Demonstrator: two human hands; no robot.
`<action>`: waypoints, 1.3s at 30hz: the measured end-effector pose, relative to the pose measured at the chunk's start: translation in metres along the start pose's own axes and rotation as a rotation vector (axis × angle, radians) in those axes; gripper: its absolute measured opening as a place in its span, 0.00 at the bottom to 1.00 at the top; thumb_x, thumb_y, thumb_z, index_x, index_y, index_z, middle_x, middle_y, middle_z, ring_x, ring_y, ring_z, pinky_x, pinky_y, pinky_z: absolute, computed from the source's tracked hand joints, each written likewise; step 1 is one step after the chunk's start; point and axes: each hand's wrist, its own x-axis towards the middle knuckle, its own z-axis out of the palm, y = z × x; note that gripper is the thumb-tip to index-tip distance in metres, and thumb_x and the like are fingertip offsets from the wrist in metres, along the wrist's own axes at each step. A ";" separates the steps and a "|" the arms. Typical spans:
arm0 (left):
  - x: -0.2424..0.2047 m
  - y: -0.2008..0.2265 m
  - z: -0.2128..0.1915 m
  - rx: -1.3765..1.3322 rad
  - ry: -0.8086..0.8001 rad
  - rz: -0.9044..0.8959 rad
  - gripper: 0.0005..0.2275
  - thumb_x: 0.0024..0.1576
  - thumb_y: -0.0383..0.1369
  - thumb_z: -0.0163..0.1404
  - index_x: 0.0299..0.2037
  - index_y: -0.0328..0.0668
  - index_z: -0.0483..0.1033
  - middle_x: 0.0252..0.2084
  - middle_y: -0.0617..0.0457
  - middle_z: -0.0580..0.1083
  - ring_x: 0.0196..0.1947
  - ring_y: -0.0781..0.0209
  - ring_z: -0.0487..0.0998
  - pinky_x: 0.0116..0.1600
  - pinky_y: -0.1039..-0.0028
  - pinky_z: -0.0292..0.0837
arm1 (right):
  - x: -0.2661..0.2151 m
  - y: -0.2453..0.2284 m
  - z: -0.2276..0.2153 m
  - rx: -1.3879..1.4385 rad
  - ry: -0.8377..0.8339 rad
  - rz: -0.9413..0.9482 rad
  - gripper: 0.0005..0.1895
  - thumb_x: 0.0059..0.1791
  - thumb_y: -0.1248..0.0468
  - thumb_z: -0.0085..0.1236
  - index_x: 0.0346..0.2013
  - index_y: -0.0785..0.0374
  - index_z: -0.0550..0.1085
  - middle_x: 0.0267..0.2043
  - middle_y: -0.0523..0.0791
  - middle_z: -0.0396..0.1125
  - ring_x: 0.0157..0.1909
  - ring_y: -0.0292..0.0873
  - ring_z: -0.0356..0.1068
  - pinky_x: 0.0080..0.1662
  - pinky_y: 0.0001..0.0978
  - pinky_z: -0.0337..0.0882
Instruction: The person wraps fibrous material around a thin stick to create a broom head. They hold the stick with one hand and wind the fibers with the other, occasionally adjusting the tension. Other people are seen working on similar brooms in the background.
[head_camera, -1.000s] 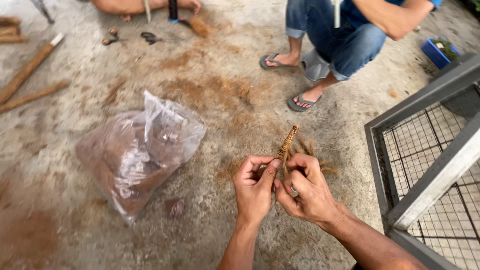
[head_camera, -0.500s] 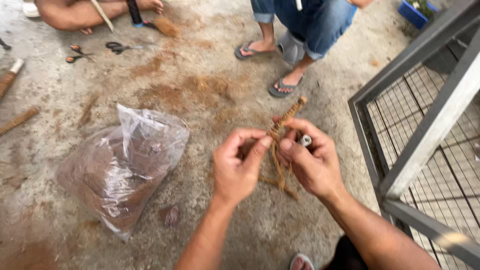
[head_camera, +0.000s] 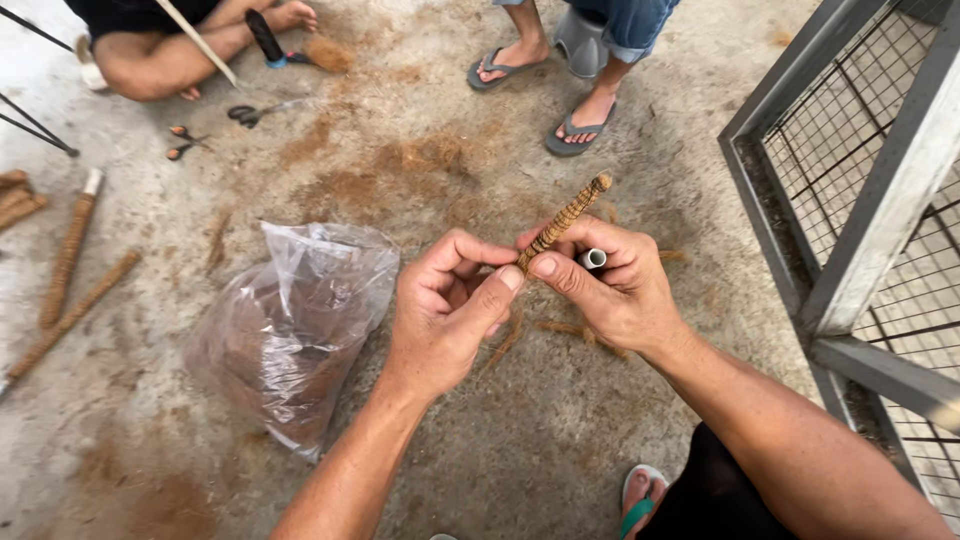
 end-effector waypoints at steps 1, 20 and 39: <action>-0.003 0.002 0.000 0.002 -0.001 -0.032 0.03 0.65 0.23 0.51 0.46 0.36 0.74 0.37 0.54 0.76 0.27 0.73 0.71 0.30 0.80 0.65 | -0.002 -0.004 0.000 -0.015 -0.014 0.029 0.08 0.55 0.64 0.59 0.45 0.66 0.77 0.41 0.40 0.73 0.46 0.30 0.70 0.46 0.24 0.70; -0.051 0.017 0.063 0.371 0.039 -0.028 0.11 0.64 0.31 0.46 0.53 0.32 0.71 0.47 0.49 0.77 0.52 0.63 0.77 0.61 0.68 0.70 | -0.019 -0.026 -0.026 0.057 -0.311 0.137 0.11 0.55 0.62 0.57 0.48 0.67 0.78 0.33 0.42 0.72 0.34 0.32 0.69 0.37 0.28 0.70; -0.080 -0.001 0.031 0.570 0.195 0.080 0.12 0.55 0.22 0.61 0.48 0.33 0.80 0.47 0.50 0.79 0.42 0.66 0.81 0.45 0.78 0.78 | -0.026 -0.033 -0.009 -0.059 -0.333 0.035 0.11 0.54 0.61 0.57 0.47 0.63 0.79 0.41 0.43 0.78 0.42 0.35 0.76 0.44 0.30 0.75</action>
